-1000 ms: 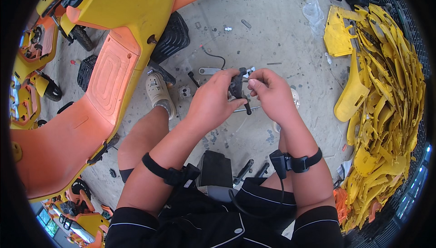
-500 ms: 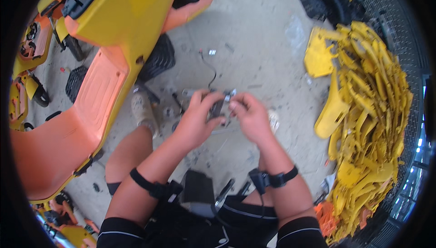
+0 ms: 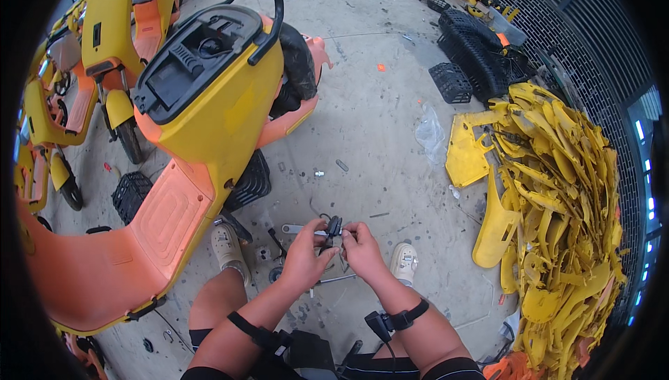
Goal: The person sits on the floor and assembles a scooter brake lever mechanism. They pick up a screw and insert it into the lever housing, then use a screwdriver to tighten the screw, securing the lever in place.
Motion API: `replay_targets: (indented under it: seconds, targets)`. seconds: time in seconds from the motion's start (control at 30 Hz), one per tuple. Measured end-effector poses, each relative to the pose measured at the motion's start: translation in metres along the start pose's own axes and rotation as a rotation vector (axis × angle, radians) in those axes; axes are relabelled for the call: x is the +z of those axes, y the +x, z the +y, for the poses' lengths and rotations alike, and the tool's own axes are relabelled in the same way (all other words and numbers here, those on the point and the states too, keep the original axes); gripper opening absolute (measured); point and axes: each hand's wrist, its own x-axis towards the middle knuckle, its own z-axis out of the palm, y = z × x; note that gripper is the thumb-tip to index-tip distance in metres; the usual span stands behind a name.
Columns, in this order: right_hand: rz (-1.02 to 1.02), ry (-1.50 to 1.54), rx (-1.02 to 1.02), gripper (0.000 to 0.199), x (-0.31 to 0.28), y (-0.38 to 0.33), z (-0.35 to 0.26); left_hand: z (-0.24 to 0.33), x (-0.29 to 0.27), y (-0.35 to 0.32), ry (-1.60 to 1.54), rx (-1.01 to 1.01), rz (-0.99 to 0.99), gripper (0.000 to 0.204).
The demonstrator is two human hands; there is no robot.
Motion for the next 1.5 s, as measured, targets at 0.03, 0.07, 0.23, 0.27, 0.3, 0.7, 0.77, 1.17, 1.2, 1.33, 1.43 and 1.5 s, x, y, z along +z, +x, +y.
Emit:
replay_targets:
  seconds: [0.03,0.07,0.23,0.27,0.3,0.7,0.77,1.17,1.2,1.33,1.43,1.5]
  targets:
    - [-0.014,0.029,0.015,0.023,0.003,0.0,-0.004,-0.002,-0.003,-0.001,0.008,0.009,0.011,0.06]
    - [-0.029,0.057,0.03,0.025,0.006,0.001,-0.008,-0.002,-0.006,-0.003,0.0,0.017,0.015,0.058]
    - [-0.112,0.355,0.188,0.039,-0.003,-0.003,-0.018,0.003,-0.001,-0.002,-0.076,0.064,0.031,0.05]
    - [-0.13,0.417,0.21,0.041,-0.005,-0.003,-0.018,0.002,0.0,-0.001,-0.108,0.053,0.035,0.05]
    - [-0.135,0.42,0.189,0.043,-0.006,-0.003,-0.02,0.002,0.0,-0.001,-0.14,0.042,0.039,0.05]
    - [-0.135,0.049,-0.039,0.066,-0.006,-0.005,-0.013,-0.006,0.007,-0.001,-0.301,0.028,-0.049,0.053]
    - [-0.11,0.014,-0.046,0.066,-0.004,-0.005,-0.014,-0.004,0.009,-0.002,-0.289,0.062,-0.061,0.053]
    - [-0.104,0.38,0.105,0.051,-0.006,-0.008,-0.027,0.003,0.015,-0.006,-0.401,0.1,-0.083,0.051]
    - [-0.111,0.37,0.122,0.051,-0.006,-0.008,-0.027,0.002,0.015,-0.007,-0.421,0.1,-0.088,0.051]
    - [-0.125,0.366,0.135,0.052,-0.006,-0.008,-0.03,-0.002,0.013,-0.006,-0.301,0.136,-0.115,0.061]
    - [-0.141,0.385,0.173,0.05,-0.007,-0.01,-0.036,0.002,0.015,-0.011,-0.275,0.058,-0.089,0.074]
    - [-0.15,0.414,0.191,0.048,-0.008,-0.009,-0.034,0.003,0.016,-0.012,-0.337,0.063,-0.087,0.079]
